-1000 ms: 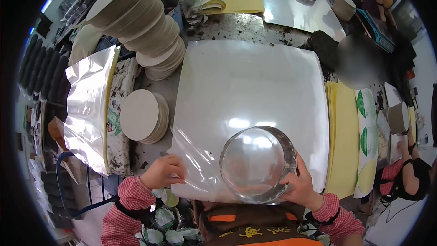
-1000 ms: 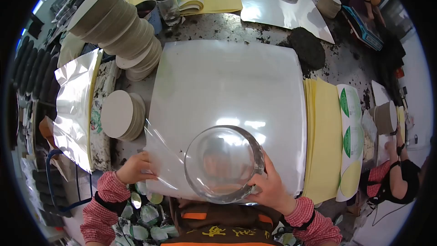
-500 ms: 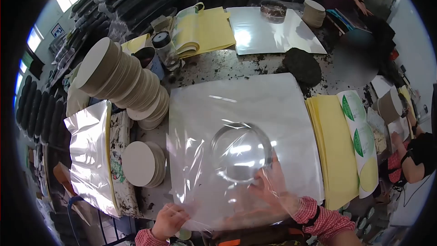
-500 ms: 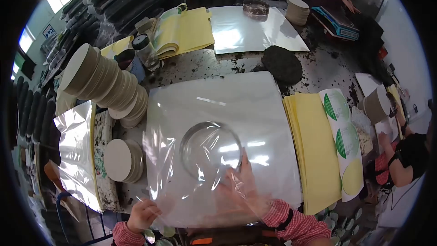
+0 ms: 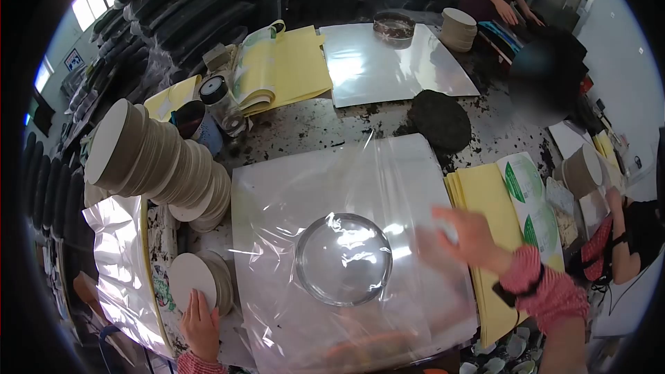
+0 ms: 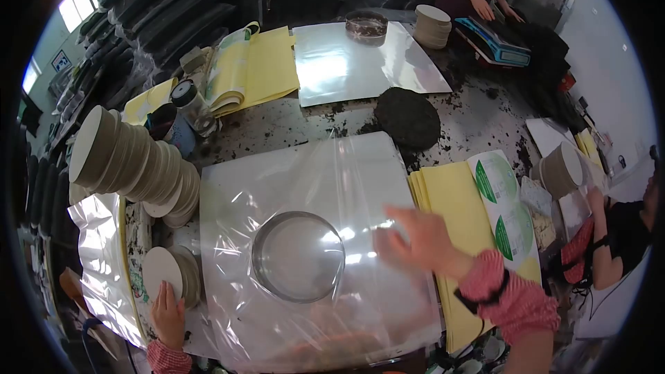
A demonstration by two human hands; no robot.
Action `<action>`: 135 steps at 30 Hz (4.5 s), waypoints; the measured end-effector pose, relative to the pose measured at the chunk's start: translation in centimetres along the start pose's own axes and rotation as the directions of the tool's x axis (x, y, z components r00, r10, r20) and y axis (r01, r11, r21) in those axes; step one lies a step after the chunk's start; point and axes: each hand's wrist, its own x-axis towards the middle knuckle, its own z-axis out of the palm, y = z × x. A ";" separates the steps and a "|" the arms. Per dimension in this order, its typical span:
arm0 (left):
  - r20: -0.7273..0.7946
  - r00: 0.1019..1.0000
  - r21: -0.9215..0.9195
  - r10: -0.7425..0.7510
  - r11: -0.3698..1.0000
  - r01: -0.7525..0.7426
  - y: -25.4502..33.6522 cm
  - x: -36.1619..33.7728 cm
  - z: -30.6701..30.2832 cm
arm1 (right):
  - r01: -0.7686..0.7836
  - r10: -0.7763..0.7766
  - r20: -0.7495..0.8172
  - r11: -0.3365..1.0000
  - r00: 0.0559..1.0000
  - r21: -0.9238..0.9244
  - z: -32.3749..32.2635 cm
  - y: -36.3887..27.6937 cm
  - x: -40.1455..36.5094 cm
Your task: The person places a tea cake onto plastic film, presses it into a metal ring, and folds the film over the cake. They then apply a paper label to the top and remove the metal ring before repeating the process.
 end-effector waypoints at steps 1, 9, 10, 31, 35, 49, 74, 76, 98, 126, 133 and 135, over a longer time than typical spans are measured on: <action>-0.025 1.000 -0.045 0.003 0.999 -0.004 0.1 0.1 -0.4 | -0.115 0.117 0.003 0.985 0.993 -0.132 1.3 4.7 4.0; -0.399 0.916 -0.200 0.024 0.973 -0.112 5.0 3.1 -9.1 | -0.313 0.231 -0.415 0.939 0.880 -0.142 5.0 22.3 11.6; -0.442 0.889 -0.183 0.118 0.959 -0.219 8.1 4.5 -10.9 | -0.378 0.338 -0.528 0.925 0.779 0.036 2.8 20.6 11.3; 0.267 0.700 -0.398 0.663 0.737 -0.546 24.1 16.7 2.1 | -0.095 0.517 0.017 0.126 0.856 0.987 -2.9 -4.5 7.3; 0.094 0.880 -0.931 0.466 -0.272 0.244 19.6 17.9 1.3 | 0.306 -0.237 -0.249 0.907 0.939 0.289 -1.0 -7.5 3.1; -0.091 0.995 -0.939 -0.035 0.337 -0.074 18.7 14.3 -0.2 | 0.382 -0.282 0.427 0.909 0.859 -0.168 8.6 -11.1 6.7; 0.220 0.893 -0.050 0.392 0.919 -0.391 23.0 17.2 1.7 | 0.252 -0.175 0.403 0.957 0.898 -0.147 14.1 -10.0 5.0; 0.192 0.832 -0.163 0.520 0.853 -0.495 21.8 17.5 0.3 | 0.275 -0.199 0.352 0.944 0.914 -0.180 13.3 -9.8 4.9; -0.185 0.875 -0.478 0.448 0.737 -0.479 15.8 -2.3 -5.2 | -0.671 0.677 0.308 0.370 0.668 0.642 2.6 -0.9 -3.6; -0.237 0.969 -0.757 0.067 0.613 -0.227 20.0 8.8 -2.2 | 0.213 -0.120 -0.215 0.849 0.969 0.483 10.8 -13.0 1.4; -0.273 0.959 -0.783 0.080 0.560 -0.270 20.9 11.7 -2.5 | 0.042 -0.115 0.106 0.849 0.988 0.526 7.9 -13.6 2.8; -0.367 0.918 -0.641 0.148 0.675 -0.366 21.2 11.0 -0.3 | 0.105 -0.157 -0.006 0.632 0.988 0.767 8.0 -11.9 3.7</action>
